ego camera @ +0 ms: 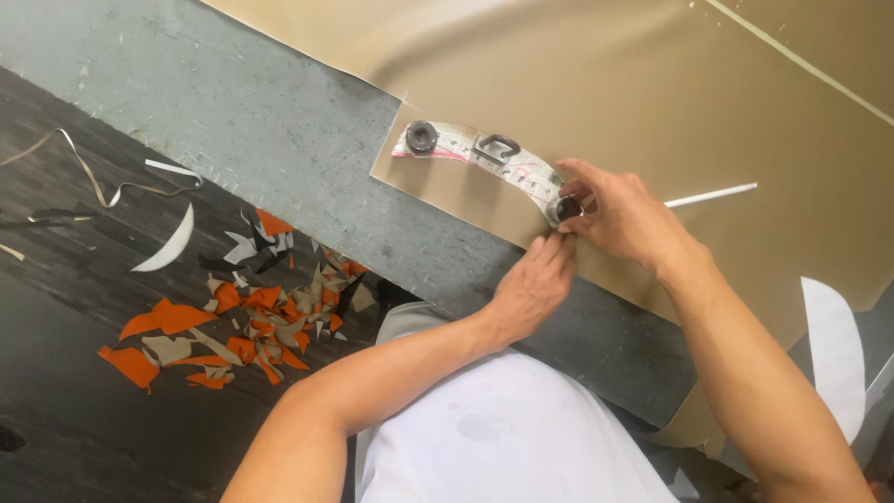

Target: The person uses a curved template and weights to mark and cut a curved shape from a large sheet of tan material on a workbench. They then cut a smaller curved piece from a white sheet using a similar template and weights.

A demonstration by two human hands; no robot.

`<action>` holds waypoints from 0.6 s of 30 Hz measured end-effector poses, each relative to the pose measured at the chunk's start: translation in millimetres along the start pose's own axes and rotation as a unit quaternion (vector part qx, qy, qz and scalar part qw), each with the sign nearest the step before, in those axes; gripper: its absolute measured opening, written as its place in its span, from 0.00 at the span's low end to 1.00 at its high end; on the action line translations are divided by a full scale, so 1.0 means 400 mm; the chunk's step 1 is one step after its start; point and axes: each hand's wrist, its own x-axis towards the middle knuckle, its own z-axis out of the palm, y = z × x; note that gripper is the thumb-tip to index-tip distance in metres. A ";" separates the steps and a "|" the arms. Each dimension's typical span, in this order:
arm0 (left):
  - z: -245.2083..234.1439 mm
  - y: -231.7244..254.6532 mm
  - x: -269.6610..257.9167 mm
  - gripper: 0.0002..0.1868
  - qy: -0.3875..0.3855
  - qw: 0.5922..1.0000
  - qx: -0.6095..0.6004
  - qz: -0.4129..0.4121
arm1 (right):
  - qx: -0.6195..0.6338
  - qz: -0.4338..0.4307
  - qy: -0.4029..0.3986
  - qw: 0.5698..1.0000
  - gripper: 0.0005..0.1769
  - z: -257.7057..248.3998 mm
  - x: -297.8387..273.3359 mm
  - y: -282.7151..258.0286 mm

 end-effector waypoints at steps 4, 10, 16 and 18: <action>0.005 -0.004 -0.024 0.30 0.052 0.998 -0.030 0.004 | 0.066 -0.012 0.061 0.996 0.32 -0.013 -0.037 0.118; 0.005 -0.007 -0.050 0.32 0.095 0.981 -0.171 -0.014 | -0.204 -0.063 0.237 0.948 0.24 -0.039 -0.137 0.353; -0.046 -0.057 -0.016 0.37 0.220 0.945 -0.211 -0.118 | -0.179 -0.050 0.261 0.947 0.13 -0.008 -0.216 0.476; -0.065 -0.096 0.032 0.41 0.222 0.942 -0.228 -0.111 | -0.175 -0.047 0.277 0.944 0.13 -0.007 -0.234 0.490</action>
